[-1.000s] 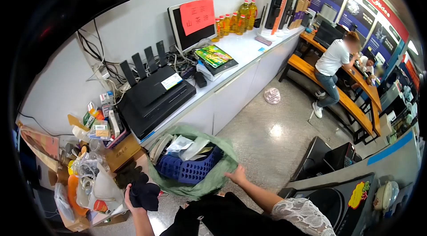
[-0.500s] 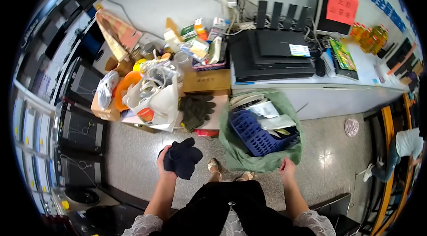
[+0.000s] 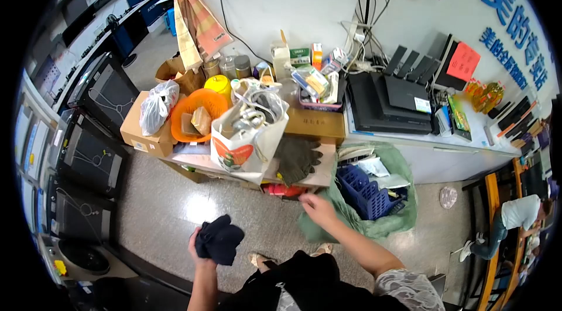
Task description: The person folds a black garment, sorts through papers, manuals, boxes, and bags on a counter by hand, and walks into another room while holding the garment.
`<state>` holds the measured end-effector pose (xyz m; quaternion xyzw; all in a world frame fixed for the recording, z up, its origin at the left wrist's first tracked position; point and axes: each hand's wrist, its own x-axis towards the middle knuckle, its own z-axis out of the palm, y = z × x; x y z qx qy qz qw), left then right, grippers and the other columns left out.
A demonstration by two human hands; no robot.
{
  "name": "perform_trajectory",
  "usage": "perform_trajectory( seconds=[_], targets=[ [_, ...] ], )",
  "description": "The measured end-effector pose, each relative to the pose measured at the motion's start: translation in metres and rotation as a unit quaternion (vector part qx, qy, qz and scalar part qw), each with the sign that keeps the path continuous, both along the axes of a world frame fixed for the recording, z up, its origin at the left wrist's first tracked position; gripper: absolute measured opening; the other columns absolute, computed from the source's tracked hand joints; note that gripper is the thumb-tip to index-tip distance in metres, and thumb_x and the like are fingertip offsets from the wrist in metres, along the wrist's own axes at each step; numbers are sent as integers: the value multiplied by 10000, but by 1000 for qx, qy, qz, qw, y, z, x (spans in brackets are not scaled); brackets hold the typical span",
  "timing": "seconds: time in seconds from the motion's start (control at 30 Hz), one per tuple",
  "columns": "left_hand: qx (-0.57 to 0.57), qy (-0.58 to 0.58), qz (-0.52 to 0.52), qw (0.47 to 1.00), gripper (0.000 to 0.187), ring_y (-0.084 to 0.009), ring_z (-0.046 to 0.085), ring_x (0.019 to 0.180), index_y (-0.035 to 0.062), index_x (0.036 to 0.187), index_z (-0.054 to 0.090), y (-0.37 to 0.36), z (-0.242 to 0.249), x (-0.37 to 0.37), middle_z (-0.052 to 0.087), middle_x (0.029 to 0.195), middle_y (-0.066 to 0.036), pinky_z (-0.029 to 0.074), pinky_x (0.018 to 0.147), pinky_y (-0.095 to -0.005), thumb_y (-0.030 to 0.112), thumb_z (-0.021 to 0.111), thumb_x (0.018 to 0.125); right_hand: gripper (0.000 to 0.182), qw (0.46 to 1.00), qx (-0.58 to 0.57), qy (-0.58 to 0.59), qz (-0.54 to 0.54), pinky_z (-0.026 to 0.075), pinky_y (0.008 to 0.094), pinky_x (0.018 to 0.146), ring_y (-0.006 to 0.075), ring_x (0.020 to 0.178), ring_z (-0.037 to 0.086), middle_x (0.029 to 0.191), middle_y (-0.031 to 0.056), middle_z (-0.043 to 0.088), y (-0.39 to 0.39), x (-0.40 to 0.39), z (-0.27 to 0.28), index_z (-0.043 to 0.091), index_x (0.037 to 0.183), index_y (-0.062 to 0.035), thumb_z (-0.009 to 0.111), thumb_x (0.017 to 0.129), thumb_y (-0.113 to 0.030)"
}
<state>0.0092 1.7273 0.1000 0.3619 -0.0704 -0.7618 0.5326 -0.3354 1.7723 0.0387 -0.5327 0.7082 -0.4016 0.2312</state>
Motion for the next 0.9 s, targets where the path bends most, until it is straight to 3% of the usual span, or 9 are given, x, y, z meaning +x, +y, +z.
perform_trajectory(
  seconds=[0.1, 0.17, 0.3, 0.37, 0.5, 0.57, 0.7, 0.73, 0.9],
  targets=[
    [9, -9, 34, 999, 329, -283, 618, 837, 23, 939, 622, -12, 5, 57, 648, 911, -140, 495, 796, -394, 291, 456, 846, 380, 963, -120, 229, -75, 398, 404, 880, 343, 926, 545, 917, 140, 617, -100, 25, -12, 596, 1033, -49, 687, 695, -195],
    [9, -43, 62, 997, 342, -278, 621, 814, 19, 944, 623, -16, 8, 95, 648, 899, -143, 499, 777, -390, 300, 453, 847, 460, 931, 84, 334, -118, 342, 446, 928, 392, 969, 522, 910, 153, 621, -132, 26, -33, 590, 1060, -44, 695, 664, -253],
    [-38, -50, 108, 992, 421, -303, 609, 865, -23, 1032, 605, -7, 2, 176, 637, 961, -172, 491, 806, -409, 310, 405, 869, 290, 982, 94, 101, -131, 460, 396, 776, 279, 810, 616, 820, 124, 658, -144, -6, -19, 663, 858, -46, 664, 689, -283],
    [142, 323, -197, 915, 311, -169, 478, 507, 18, 785, 525, -26, 73, 167, 503, 609, -41, 403, 468, -295, 323, 528, 841, 294, 977, -55, -1, -205, 492, 370, 672, 287, 729, 619, 750, 130, 648, -146, -16, -5, 652, 874, -30, 666, 711, -273],
    [188, 201, -140, 951, 310, -109, 298, 390, 69, 687, 467, -32, 74, 175, 361, 499, 7, 231, 377, -250, 348, 547, 796, 322, 943, -15, 176, -282, 407, 405, 863, 268, 967, 567, 966, 132, 630, -169, -13, 10, 647, 949, -71, 685, 725, -298],
    [197, 163, -122, 959, 308, -117, 298, 385, 29, 724, 505, -45, 85, 154, 390, 504, -11, 231, 367, -249, 325, 541, 798, 788, 931, 122, 180, -293, 293, 481, 983, 437, 1196, 333, 1348, 239, 315, -186, -2, -34, 411, 1288, -99, 718, 654, -451],
    [131, -17, -114, 985, 396, -153, 361, 409, -83, 942, 562, -101, 71, 142, 541, 624, -102, 280, 363, -279, 291, 487, 834, 816, 905, 171, 174, -348, 235, 523, 1001, 462, 1192, 309, 1349, 241, 307, -214, 8, -61, 392, 1295, -115, 733, 627, -436],
    [88, -239, 86, 963, 487, -189, 440, 472, -105, 1142, 499, -103, 86, 116, 602, 811, -181, 344, 390, -315, 289, 453, 859, 802, 916, 184, 148, -323, 255, 515, 994, 460, 1190, 318, 1336, 242, 330, -213, 3, -57, 410, 1280, -113, 737, 620, -432],
    [-32, -150, -4, 988, 533, -241, 533, 688, -85, 1183, 487, -149, 86, 87, 598, 878, -145, 442, 618, -348, 340, 395, 875, 604, 960, 230, -49, -152, 422, 412, 871, 362, 1034, 493, 1097, 202, 531, -189, -54, -6, 533, 1129, -91, 725, 606, -324]
  ],
)
